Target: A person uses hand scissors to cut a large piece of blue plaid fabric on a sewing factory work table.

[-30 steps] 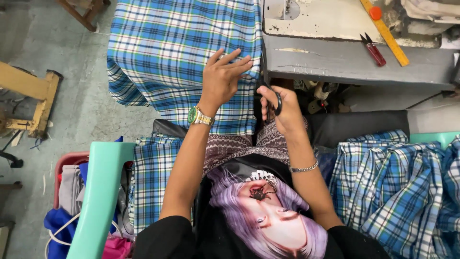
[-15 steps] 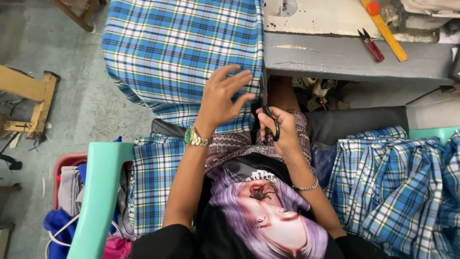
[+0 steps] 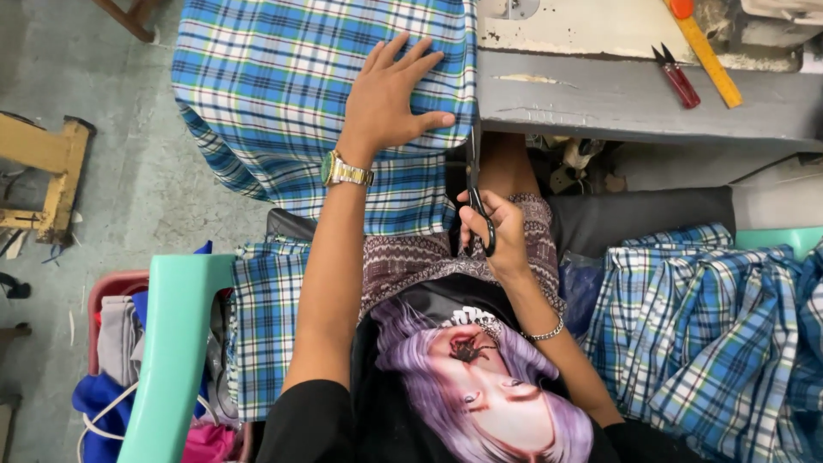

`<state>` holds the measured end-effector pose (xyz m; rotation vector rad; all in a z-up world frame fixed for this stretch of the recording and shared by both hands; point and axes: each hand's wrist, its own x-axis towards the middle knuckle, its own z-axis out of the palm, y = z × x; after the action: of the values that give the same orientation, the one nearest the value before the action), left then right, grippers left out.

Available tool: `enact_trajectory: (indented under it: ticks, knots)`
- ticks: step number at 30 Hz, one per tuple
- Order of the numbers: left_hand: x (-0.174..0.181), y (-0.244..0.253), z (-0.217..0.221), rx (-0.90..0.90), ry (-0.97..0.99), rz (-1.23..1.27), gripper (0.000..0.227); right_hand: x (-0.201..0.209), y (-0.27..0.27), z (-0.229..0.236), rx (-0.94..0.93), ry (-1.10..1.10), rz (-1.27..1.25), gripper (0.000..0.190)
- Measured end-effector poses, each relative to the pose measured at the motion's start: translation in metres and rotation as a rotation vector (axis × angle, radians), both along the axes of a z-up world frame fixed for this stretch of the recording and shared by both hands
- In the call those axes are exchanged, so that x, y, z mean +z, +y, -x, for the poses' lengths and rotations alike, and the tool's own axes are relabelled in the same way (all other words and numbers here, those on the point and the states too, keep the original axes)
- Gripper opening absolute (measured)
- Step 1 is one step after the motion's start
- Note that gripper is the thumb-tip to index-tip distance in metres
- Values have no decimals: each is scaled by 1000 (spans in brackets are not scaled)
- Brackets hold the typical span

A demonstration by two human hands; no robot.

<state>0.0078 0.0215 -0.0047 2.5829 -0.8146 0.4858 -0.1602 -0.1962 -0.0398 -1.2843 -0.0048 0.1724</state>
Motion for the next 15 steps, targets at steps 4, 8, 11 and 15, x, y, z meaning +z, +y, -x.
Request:
enact_trajectory:
  ticks: [4,8,11,15]
  knots:
    - [4,0,0,11,52,26,105,1,4,-3,0,-101,12,25]
    - [-2,0,-3,1,30,5,107,-7,7,-3,32,-109,-105,40]
    - [-1,0,-1,7,32,18,106,-5,7,-5,59,-91,-73,37]
    - [-2,-1,-2,12,35,12,106,-4,6,-5,61,-60,-72,33]
